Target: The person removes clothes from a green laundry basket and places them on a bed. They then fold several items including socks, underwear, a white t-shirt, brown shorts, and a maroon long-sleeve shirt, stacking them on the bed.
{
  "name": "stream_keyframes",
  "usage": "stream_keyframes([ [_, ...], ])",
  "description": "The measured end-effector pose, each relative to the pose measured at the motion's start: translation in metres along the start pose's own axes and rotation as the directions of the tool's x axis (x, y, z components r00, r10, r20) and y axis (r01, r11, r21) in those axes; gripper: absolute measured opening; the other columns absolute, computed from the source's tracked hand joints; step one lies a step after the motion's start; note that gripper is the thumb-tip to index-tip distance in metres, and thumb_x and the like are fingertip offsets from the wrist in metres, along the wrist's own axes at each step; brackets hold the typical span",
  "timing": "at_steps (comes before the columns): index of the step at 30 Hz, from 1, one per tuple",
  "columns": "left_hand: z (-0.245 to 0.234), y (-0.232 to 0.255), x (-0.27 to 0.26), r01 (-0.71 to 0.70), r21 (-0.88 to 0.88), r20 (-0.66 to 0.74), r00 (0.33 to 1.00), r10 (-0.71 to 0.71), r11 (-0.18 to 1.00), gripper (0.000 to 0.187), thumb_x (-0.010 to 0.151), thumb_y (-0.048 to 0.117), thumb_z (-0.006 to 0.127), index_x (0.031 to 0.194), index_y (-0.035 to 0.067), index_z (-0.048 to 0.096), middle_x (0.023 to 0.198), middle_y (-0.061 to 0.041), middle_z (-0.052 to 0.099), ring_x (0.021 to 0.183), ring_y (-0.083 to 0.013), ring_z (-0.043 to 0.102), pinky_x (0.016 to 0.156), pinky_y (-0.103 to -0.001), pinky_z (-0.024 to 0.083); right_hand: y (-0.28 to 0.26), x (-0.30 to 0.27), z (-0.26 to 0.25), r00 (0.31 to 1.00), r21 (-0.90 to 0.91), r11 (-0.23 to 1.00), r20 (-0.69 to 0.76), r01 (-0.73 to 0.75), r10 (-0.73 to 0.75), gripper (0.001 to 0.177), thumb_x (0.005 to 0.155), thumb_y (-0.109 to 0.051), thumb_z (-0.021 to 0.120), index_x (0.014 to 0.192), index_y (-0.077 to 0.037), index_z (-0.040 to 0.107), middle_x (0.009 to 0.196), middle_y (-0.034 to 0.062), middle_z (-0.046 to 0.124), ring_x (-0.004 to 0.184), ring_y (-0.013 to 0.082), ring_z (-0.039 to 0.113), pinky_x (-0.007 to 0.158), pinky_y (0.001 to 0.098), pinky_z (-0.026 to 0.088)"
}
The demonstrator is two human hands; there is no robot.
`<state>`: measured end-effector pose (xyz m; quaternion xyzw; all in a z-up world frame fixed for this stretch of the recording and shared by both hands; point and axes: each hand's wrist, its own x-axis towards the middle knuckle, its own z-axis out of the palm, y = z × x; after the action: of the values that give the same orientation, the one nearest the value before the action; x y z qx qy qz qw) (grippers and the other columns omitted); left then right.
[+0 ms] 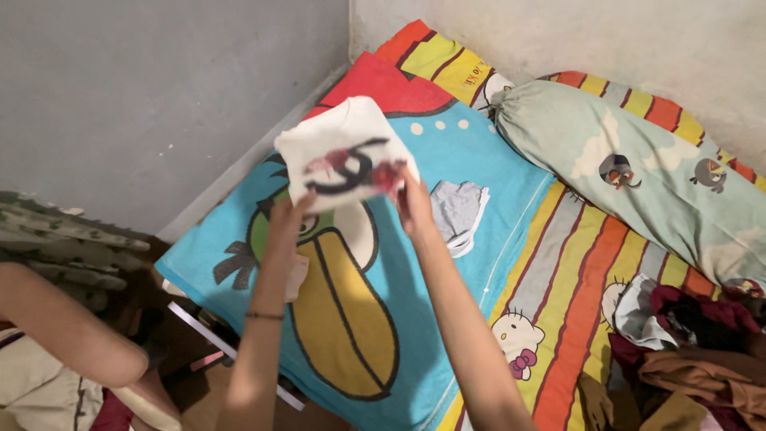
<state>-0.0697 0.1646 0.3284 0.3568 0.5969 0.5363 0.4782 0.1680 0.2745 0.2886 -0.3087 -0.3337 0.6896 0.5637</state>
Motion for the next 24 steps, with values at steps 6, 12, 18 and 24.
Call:
stream_keyframes([
  [6, -0.02, -0.211, 0.02, 0.057, 0.253, -0.082, 0.996, -0.038, 0.966, 0.054, 0.085, 0.044, 0.073, 0.118, 0.001, 0.068, 0.098, -0.005, 0.076, 0.086, -0.016, 0.069, 0.077, -0.034, 0.052, 0.157, -0.081, -0.113, 0.924, -0.271, 0.918, -0.33, -0.291, 0.195, 0.033, 0.097, -0.03, 0.069, 0.122, -0.009, 0.071, 0.099, 0.004, 0.072, 0.079, 0.0132, 0.063, 0.064, 0.0263, 0.05],
  [12, -0.044, -0.356, -0.012, 0.035, 0.279, 0.048, 0.998, -0.05, 0.96, 0.053, 0.085, 0.05, 0.076, 0.095, -0.002, 0.079, 0.086, -0.004, 0.079, 0.08, -0.0087, 0.068, 0.072, -0.028, 0.052, 0.245, -0.146, -0.182, 0.811, -0.32, 0.8, -0.491, -0.508, 0.318, 0.028, 0.09, -0.025, 0.07, 0.113, -0.009, 0.072, 0.094, 0.0044, 0.077, 0.076, 0.0127, 0.071, 0.066, 0.0276, 0.057],
  [18, -0.05, -0.368, -0.016, 0.167, 0.368, -0.021, 0.985, -0.172, 0.915, 0.056, 0.086, 0.051, 0.077, 0.082, -0.005, 0.08, 0.067, -0.006, 0.067, 0.061, -0.0086, 0.054, 0.054, -0.03, 0.04, 0.252, -0.153, -0.192, 0.855, -0.382, 0.8, -0.429, -0.464, 0.291, 0.034, 0.092, -0.031, 0.075, 0.107, -0.001, 0.074, 0.093, 0.0084, 0.077, 0.074, 0.0149, 0.07, 0.062, 0.0271, 0.055],
  [24, -0.035, -0.334, -0.044, 0.235, 0.584, -0.184, 0.971, -0.155, 0.777, 0.044, 0.09, 0.042, 0.071, 0.1, -0.001, 0.07, 0.088, -0.014, 0.069, 0.08, -0.0273, 0.064, 0.074, -0.041, 0.049, 0.238, -0.163, -0.207, 0.914, -0.691, 0.649, -0.405, -0.318, 0.016, 0.032, 0.095, -0.038, 0.066, 0.102, -0.007, 0.069, 0.078, 0.0023, 0.067, 0.065, 0.0158, 0.064, 0.057, 0.0305, 0.054],
])
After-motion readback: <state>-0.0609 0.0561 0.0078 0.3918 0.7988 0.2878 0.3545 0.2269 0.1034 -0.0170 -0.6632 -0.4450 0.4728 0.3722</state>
